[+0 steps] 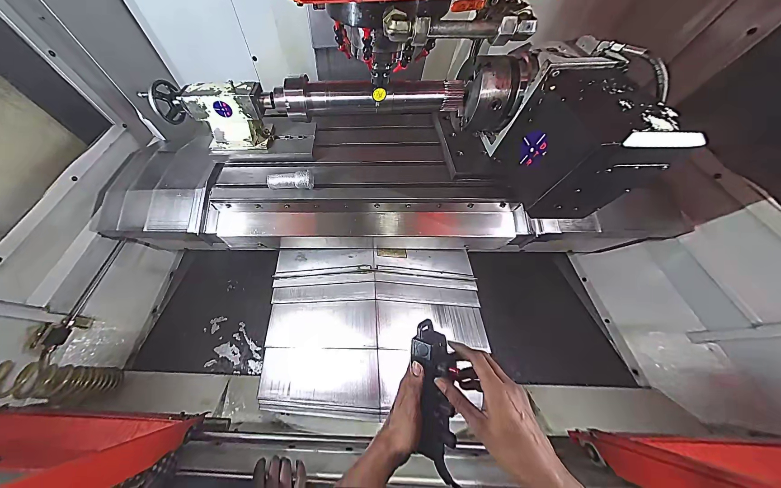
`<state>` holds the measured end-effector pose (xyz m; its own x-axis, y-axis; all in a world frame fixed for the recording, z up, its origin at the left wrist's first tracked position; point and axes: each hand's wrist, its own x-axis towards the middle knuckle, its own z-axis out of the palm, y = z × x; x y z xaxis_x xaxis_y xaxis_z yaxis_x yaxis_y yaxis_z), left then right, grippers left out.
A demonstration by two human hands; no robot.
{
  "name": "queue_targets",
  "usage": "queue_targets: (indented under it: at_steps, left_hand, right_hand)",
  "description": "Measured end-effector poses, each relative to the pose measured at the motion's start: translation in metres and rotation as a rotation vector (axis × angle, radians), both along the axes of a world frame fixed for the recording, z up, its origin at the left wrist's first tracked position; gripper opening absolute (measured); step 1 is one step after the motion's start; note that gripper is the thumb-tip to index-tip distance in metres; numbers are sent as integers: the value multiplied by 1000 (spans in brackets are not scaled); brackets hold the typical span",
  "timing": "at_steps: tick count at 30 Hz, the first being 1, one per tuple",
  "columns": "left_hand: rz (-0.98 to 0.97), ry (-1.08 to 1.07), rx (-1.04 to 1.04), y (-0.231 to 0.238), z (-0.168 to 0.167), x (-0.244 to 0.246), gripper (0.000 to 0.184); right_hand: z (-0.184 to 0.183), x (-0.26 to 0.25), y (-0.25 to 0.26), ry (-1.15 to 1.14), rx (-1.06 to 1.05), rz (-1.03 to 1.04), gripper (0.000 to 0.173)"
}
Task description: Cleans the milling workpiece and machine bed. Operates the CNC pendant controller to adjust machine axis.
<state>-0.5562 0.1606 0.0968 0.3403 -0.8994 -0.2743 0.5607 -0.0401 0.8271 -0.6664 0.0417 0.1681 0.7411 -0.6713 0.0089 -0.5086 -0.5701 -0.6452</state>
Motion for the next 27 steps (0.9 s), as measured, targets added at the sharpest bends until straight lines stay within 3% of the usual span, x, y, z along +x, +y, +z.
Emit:
queue_targets:
  at_steps: [5, 9, 12, 22, 27]
  left_hand:
    - [-17, -22, -10, -1, 5, 1, 89]
    - [-17, -16, -35, -1, 6, -1, 88]
    - [-15, -20, -35, 0, 10, -1, 86]
    - [-35, -32, -3, 0, 17, -3, 94]
    - [-35, -39, -17, -1, 19, -3, 90]
  right_hand:
    - [1, -1, -1, -50, -27, -7, 51]
    - [9, 0, -3, 25, -39, -85, 56]
    - [8, -3, -4, -30, -49, -5, 61]
    - [13, -3, -2, -22, -72, -61, 54]
    - [12, -5, -4, -19, -91, -63, 60]
